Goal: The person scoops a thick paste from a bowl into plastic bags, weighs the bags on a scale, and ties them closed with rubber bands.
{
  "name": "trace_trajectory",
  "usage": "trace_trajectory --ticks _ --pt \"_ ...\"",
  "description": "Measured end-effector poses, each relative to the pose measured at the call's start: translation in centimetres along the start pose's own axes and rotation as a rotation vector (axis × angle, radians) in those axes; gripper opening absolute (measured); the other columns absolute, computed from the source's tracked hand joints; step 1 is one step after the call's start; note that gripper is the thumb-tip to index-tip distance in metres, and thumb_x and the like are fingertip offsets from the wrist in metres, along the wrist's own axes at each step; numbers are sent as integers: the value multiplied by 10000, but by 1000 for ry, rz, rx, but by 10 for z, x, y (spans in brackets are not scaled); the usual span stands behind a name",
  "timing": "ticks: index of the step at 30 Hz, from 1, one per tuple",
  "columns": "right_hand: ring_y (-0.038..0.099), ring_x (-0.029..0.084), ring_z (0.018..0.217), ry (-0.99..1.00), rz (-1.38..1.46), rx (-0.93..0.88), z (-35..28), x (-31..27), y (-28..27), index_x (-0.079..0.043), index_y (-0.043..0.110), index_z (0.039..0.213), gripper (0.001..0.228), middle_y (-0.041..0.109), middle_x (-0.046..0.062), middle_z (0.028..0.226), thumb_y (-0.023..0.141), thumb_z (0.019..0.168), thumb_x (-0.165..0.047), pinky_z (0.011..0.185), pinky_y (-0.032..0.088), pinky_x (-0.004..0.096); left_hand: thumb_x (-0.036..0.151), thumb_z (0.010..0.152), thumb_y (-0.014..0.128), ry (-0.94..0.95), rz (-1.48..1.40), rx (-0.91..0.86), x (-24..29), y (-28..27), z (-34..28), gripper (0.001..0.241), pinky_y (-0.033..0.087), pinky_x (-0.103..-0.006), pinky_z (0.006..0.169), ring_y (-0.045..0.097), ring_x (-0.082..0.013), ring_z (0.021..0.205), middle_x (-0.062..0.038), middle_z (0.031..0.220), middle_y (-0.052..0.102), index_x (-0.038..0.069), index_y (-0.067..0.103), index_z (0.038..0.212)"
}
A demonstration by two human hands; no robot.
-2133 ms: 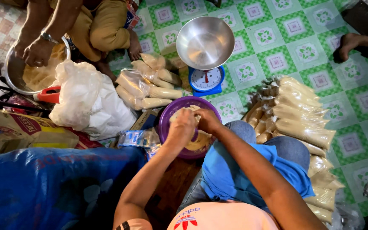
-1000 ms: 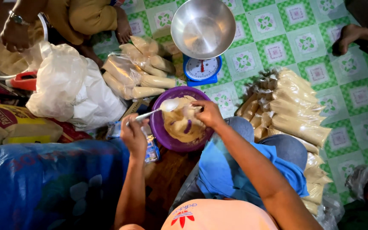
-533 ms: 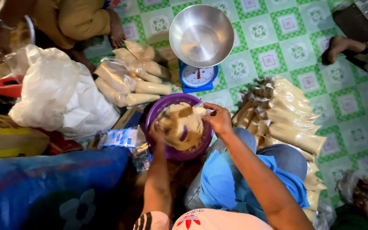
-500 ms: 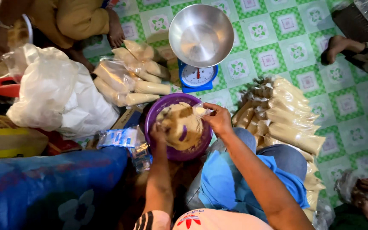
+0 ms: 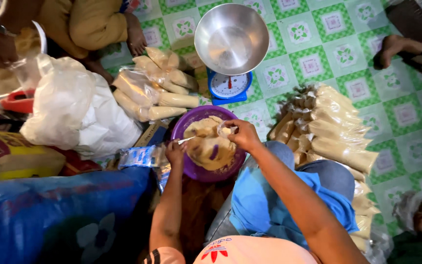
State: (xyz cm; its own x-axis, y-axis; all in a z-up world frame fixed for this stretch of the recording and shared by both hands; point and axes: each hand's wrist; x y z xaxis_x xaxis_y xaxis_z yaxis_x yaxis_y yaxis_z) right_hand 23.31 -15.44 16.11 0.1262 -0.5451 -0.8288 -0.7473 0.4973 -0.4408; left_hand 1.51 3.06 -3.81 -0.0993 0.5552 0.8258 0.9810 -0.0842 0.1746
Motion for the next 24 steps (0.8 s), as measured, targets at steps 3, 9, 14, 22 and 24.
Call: trace_trajectory --ticks 3,9,14,22,24 --pt "768 294 885 -13 -60 -24 5 8 7 -210 774 1185 525 785 78 1127 778 663 -153 792 616 406 108 1010 566 52 -26 -71 35 -16 -6 211 686 -438 663 772 -403 813 -272 927 718 -26 654 1147" --pt "770 256 885 -39 -101 -25 13 24 14 -262 771 1198 563 784 25 1109 778 641 -182 808 621 379 162 1022 555 189 181 -132 151 -9 -64 274 671 -373 703 772 -342 769 -274 883 714 -73 660 1116" --pt "772 276 883 -110 -182 1 25 33 25 -260 779 1170 560 793 22 1063 782 617 -172 814 627 402 191 971 579 171 391 -195 222 10 -98 224 655 -330 608 766 -306 630 -304 766 722 26 721 1026" --pt "738 335 1043 -123 -191 -2 14 13 23 -219 777 1172 551 792 61 1085 750 633 -110 932 598 448 209 979 560 205 468 -313 258 61 -144 245 632 -294 636 757 -251 625 -289 760 726 38 724 1044" --pt "730 339 1071 -135 -215 -4 14 14 21 -211 775 1184 559 790 68 1095 748 637 -103 968 587 454 202 976 557 216 490 -335 254 73 -145 230 628 -280 622 752 -232 607 -275 748 729 58 727 1035"
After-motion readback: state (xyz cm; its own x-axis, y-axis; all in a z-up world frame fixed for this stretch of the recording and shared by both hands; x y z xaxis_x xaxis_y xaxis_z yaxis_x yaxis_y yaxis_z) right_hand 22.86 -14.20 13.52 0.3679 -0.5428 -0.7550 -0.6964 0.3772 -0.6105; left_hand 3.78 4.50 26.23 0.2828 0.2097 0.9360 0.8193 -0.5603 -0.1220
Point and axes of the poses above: each hand's wrist, its own z-axis towards the middle knuckle, its own y-axis out of the palm, x = y × z
